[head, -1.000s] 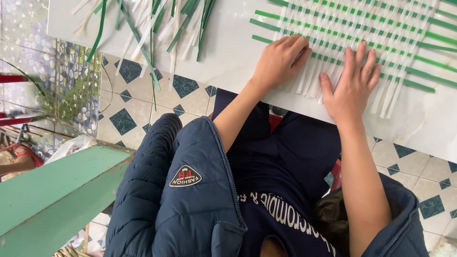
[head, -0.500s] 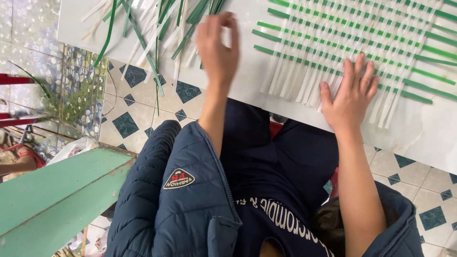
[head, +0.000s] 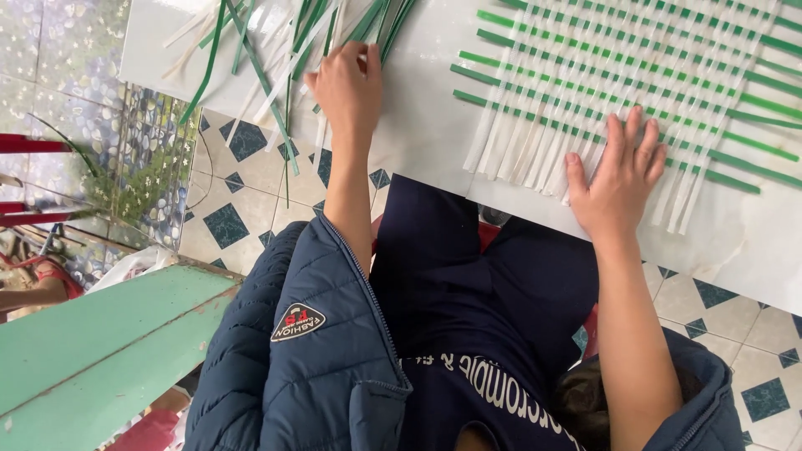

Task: Manually weaving green plastic strips into a base of white plastic strips on a table to create a woven component.

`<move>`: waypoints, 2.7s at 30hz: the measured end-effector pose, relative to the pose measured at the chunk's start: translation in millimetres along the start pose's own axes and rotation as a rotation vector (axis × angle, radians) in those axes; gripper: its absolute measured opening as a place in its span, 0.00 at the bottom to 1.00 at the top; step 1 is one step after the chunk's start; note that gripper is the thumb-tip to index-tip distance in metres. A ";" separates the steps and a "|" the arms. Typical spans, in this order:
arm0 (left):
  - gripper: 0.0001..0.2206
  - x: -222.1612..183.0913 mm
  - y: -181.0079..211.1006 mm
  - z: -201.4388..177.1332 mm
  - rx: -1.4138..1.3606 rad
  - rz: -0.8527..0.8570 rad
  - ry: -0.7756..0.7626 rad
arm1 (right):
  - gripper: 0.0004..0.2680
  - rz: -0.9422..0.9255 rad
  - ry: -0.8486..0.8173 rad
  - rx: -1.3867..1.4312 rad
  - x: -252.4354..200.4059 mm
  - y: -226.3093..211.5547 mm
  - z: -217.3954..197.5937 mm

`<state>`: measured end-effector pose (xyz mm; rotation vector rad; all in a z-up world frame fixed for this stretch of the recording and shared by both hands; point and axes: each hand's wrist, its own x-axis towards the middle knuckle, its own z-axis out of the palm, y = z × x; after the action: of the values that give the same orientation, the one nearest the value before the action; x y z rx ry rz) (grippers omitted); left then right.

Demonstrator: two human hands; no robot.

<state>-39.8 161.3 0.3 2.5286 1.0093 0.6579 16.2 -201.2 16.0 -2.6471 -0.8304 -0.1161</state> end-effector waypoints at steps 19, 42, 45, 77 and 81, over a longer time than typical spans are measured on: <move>0.16 70.5 -31.3 74.3 0.071 0.163 0.076 | 0.21 -0.003 0.008 -0.008 1.7 -2.6 -2.6; 0.06 -58.8 86.1 -50.7 -0.670 0.256 -0.514 | 0.20 0.188 -0.231 0.439 9.6 9.1 -32.5; 0.04 -72.0 97.7 -48.3 -0.684 0.412 -0.619 | 0.25 0.123 0.018 0.786 0.7 -19.1 -67.8; 0.19 -151.3 127.9 -7.9 -0.235 0.710 -0.173 | 0.24 -0.004 -0.117 0.015 -31.5 -48.9 -10.4; 0.27 -159.4 125.1 -3.0 -0.057 0.683 -0.232 | 0.27 0.007 -0.163 0.029 -33.6 -42.5 -7.9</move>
<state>-74.3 -37.9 14.6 2.7989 0.0263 0.5249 -35.4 -189.8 30.6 -2.6581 -0.8673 0.1144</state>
